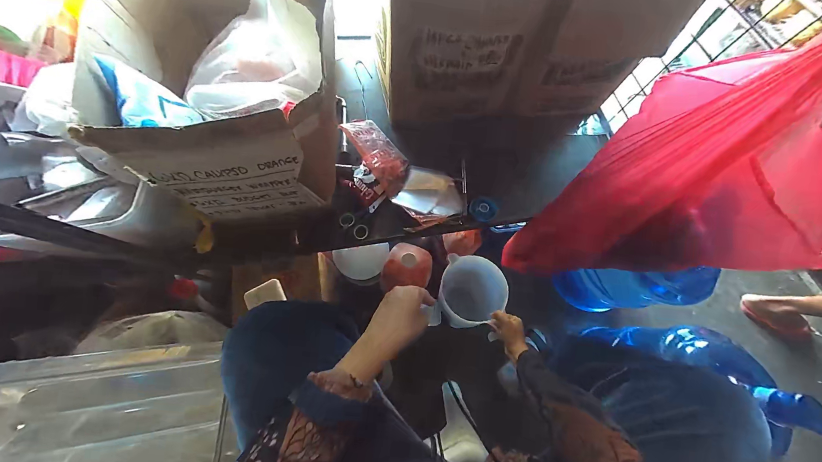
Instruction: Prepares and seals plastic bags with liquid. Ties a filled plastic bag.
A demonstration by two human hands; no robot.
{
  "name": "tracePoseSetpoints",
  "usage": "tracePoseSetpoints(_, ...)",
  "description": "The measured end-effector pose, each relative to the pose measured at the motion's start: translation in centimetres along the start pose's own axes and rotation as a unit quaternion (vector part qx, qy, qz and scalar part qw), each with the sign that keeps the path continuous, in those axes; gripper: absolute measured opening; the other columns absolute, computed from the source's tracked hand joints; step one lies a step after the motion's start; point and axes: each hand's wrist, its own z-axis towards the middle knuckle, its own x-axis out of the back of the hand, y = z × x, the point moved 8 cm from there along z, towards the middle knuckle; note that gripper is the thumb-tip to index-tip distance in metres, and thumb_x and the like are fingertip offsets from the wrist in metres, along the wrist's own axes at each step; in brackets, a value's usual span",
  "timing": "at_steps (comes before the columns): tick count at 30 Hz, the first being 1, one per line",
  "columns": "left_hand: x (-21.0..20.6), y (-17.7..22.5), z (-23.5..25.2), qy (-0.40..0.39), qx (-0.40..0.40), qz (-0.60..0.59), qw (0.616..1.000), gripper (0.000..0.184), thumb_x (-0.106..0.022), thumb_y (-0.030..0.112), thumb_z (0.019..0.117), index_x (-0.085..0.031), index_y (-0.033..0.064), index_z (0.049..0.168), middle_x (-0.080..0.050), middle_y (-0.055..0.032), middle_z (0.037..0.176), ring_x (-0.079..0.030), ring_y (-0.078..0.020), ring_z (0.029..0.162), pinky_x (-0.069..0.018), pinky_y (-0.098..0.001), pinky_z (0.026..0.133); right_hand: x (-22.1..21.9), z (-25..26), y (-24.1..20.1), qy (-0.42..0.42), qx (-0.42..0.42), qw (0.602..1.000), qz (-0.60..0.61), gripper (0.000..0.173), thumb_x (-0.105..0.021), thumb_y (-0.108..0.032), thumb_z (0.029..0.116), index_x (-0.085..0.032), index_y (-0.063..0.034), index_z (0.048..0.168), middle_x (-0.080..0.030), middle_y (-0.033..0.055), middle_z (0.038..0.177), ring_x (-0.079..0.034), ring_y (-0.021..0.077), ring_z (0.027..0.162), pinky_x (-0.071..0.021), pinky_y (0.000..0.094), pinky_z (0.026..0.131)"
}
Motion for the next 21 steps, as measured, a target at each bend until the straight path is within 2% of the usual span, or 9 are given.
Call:
tracePoseSetpoints(2,0.1,0.4,-0.8,0.006,-0.004,-0.005,1.000,0.031,-0.063,0.000,0.0899,-0.075,0.0039,0.118,-0.072,-0.0147,0.124,-0.067,-0.0292,0.118,-0.0504,-0.0483,0.104,1.2,0.3,0.6,-0.026,-0.011,0.998,-0.053,0.032,-0.053,-0.016,0.1067,-0.065,0.0127,0.099,-0.063,0.0156,0.085,-0.056,0.0156,0.072,-0.0497,0.0348,0.072)
tracePoseSetpoints(5,0.9,1.4,-2.5,0.024,-0.001,-0.010,1.000,0.031,-0.062,0.000,0.0902,-0.075,0.0041,0.118,-0.071,-0.0134,0.126,-0.068,-0.0268,0.116,-0.0522,-0.0459,0.101,2.2,0.9,0.9,-0.073,-0.035,0.982,-0.170,0.041,-0.049,-0.024,0.1092,-0.066,0.0133,0.113,-0.067,0.0285,0.110,-0.065,0.0318,0.099,-0.0503,0.0481,0.093)
tracePoseSetpoints(8,3.1,3.7,-4.5,0.045,-0.008,-0.014,0.999,0.032,-0.062,0.001,0.0898,-0.075,0.0043,0.119,-0.072,-0.0137,0.122,-0.069,-0.0265,0.108,-0.0536,-0.0466,0.096,2.4,-0.3,-2.2,-0.120,-0.035,0.923,-0.365,0.050,-0.052,-0.034,0.1064,-0.063,0.0103,0.126,-0.062,0.0303,0.131,-0.058,0.0404,0.127,-0.0423,0.0573,0.108)
tracePoseSetpoints(10,5.0,6.0,-6.2,0.046,-0.015,-0.009,0.999,0.031,-0.062,0.003,0.0909,-0.075,0.0048,0.120,-0.072,-0.0145,0.121,-0.069,-0.0275,0.106,-0.0532,-0.0488,0.094,2.5,-3.7,-8.0,-0.114,0.070,0.886,-0.443,0.050,-0.058,-0.030,0.1015,-0.059,0.0102,0.132,-0.058,0.0328,0.135,-0.055,0.0463,0.130,-0.0409,0.0633,0.108)
tracePoseSetpoints(13,8.1,9.3,-8.6,0.062,-0.041,0.008,0.997,0.027,-0.066,0.008,0.0910,-0.077,0.0085,0.116,-0.074,-0.0126,0.108,-0.069,-0.0242,0.089,-0.0546,-0.0472,0.082,3.0,-14.8,-20.5,-0.040,0.408,0.842,-0.350,0.041,-0.056,-0.025,0.1022,-0.064,0.0075,0.126,-0.067,0.0286,0.118,-0.065,0.0434,0.111,-0.0484,0.0601,0.100)
tracePoseSetpoints(15,10.3,11.8,-10.4,0.075,-0.056,0.015,0.995,0.023,-0.069,0.009,0.0900,-0.078,0.0090,0.111,-0.073,-0.0109,0.091,-0.065,-0.0210,0.075,-0.0533,-0.0446,0.072,3.4,-24.6,-26.9,-0.040,0.624,0.737,-0.256,0.035,-0.058,-0.029,0.0988,-0.072,0.0008,0.112,-0.072,0.0182,0.100,-0.069,0.0338,0.098,-0.0518,0.0545,0.092)
tracePoseSetpoints(16,11.4,13.3,-11.6,0.079,-0.061,0.019,0.995,0.021,-0.070,0.007,0.0898,-0.079,0.0084,0.109,-0.073,-0.0095,0.085,-0.064,-0.0181,0.069,-0.0535,-0.0409,0.068,3.3,-29.0,-29.1,-0.073,0.696,0.672,-0.244,0.036,-0.058,-0.035,0.0989,-0.074,-0.0057,0.112,-0.073,0.0124,0.100,-0.068,0.0277,0.097,-0.0523,0.0494,0.091)
tracePoseSetpoints(19,14.8,17.8,-14.8,0.067,-0.067,0.049,0.994,0.017,-0.071,0.007,0.0931,-0.079,0.0105,0.108,-0.071,-0.0054,0.079,-0.062,-0.0118,0.060,-0.0544,-0.0321,0.061,2.4,-37.7,-33.4,-0.112,0.805,0.492,-0.313,0.041,-0.056,-0.048,0.0998,-0.076,-0.0141,0.109,-0.069,0.0054,0.089,-0.066,0.0224,0.087,-0.0504,0.0436,0.083)
tracePoseSetpoints(21,17.2,20.2,-16.7,0.073,-0.077,0.055,0.993,0.015,-0.071,0.009,0.0933,-0.080,0.0120,0.105,-0.072,-0.0025,0.076,-0.061,-0.0085,0.057,-0.0530,-0.0289,0.059,2.8,-40.4,-35.8,-0.103,0.830,0.433,-0.336,0.034,-0.058,-0.041,0.0999,-0.075,-0.0115,0.096,-0.067,0.0048,0.081,-0.066,0.0219,0.078,-0.0516,0.0408,0.073)
